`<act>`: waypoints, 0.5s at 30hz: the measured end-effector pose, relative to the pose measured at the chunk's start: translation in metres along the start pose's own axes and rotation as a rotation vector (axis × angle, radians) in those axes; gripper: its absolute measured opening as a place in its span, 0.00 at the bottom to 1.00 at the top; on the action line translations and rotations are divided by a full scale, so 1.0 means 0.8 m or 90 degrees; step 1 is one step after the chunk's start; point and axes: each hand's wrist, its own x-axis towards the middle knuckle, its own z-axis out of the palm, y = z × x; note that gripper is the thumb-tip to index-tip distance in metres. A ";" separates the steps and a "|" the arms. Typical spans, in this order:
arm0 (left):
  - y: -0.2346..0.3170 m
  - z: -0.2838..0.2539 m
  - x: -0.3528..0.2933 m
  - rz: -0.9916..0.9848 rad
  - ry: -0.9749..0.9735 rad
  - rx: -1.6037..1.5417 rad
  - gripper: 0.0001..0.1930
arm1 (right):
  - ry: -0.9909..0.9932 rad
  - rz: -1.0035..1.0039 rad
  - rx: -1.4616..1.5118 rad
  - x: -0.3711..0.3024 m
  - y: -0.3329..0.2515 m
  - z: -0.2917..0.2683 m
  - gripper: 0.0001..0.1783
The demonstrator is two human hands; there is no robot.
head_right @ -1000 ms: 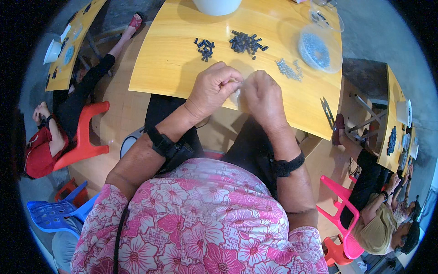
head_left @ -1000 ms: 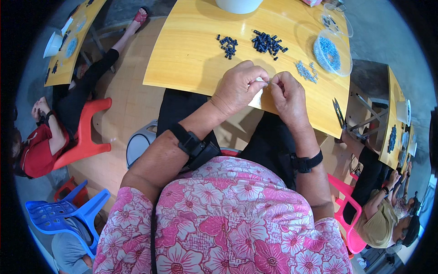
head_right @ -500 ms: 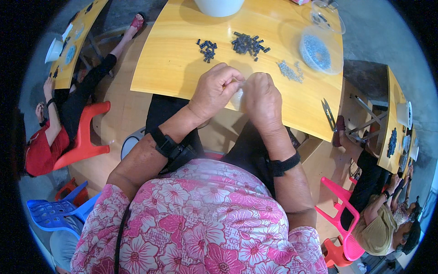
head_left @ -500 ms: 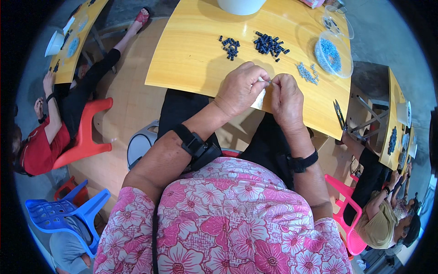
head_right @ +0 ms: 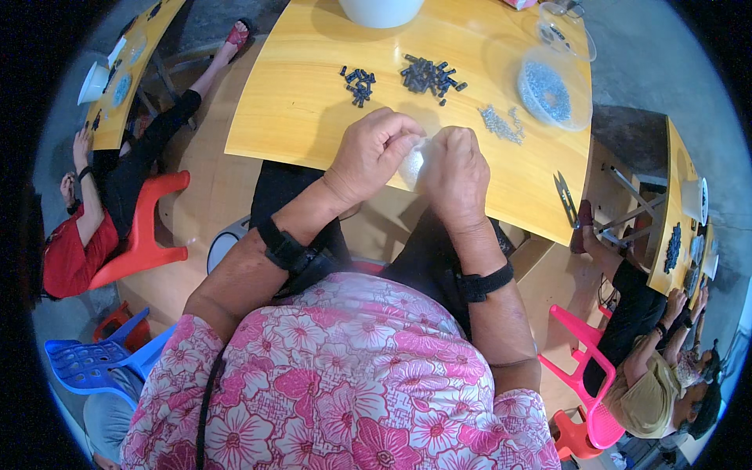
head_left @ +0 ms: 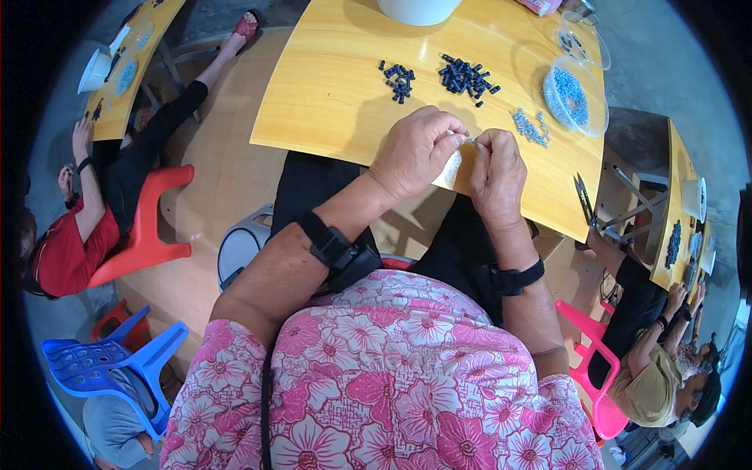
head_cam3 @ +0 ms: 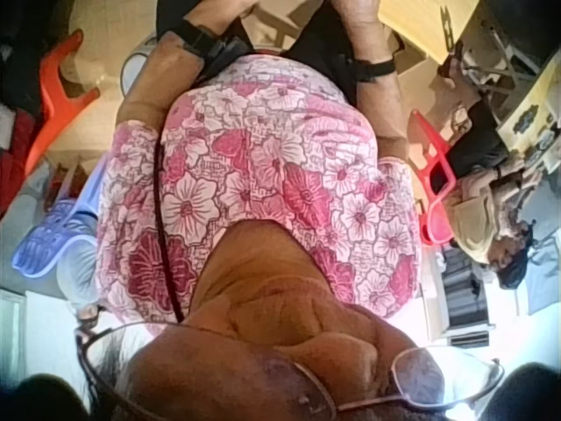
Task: The recorder manually assembles small black plastic components by inserting blue plastic tips or pieces into them while seated at a table.
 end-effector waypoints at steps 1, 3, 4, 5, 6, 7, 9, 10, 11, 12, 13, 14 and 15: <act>0.000 -0.002 0.001 0.004 -0.019 -0.005 0.05 | 0.001 0.016 0.027 -0.001 0.001 0.001 0.10; 0.002 -0.006 0.002 -0.035 -0.054 -0.031 0.06 | -0.001 0.008 0.031 -0.002 0.001 0.001 0.10; 0.004 -0.008 0.003 -0.072 -0.088 -0.058 0.07 | -0.002 0.001 0.034 -0.003 0.001 0.000 0.10; 0.003 -0.009 0.002 -0.072 -0.089 -0.058 0.07 | -0.003 0.001 0.034 -0.002 0.000 -0.001 0.10; 0.003 -0.010 0.001 -0.112 -0.105 -0.089 0.08 | -0.003 -0.010 0.032 -0.002 -0.001 -0.002 0.10; 0.003 -0.010 0.001 -0.152 -0.121 -0.119 0.09 | -0.004 -0.021 0.031 -0.002 -0.002 -0.002 0.11; 0.002 -0.014 0.002 -0.187 -0.142 -0.145 0.09 | 0.004 -0.039 0.036 -0.001 0.000 -0.001 0.11; 0.002 -0.015 0.003 -0.222 -0.162 -0.173 0.09 | 0.010 -0.058 0.041 -0.001 0.001 -0.001 0.12; 0.004 -0.015 0.003 -0.223 -0.162 -0.173 0.09 | 0.010 -0.057 0.041 -0.002 0.002 -0.002 0.12; 0.006 -0.015 0.003 -0.259 -0.179 -0.198 0.09 | 0.005 -0.068 0.030 -0.002 0.003 -0.002 0.13; 0.008 -0.015 0.004 -0.295 -0.196 -0.224 0.09 | 0.002 -0.080 0.020 -0.002 0.004 -0.002 0.14; 0.006 -0.013 0.003 -0.295 -0.196 -0.224 0.09 | 0.001 -0.080 0.020 -0.002 0.003 -0.003 0.14; 0.003 -0.010 0.002 -0.293 -0.179 -0.244 0.09 | 0.002 -0.082 0.024 -0.001 0.002 -0.004 0.15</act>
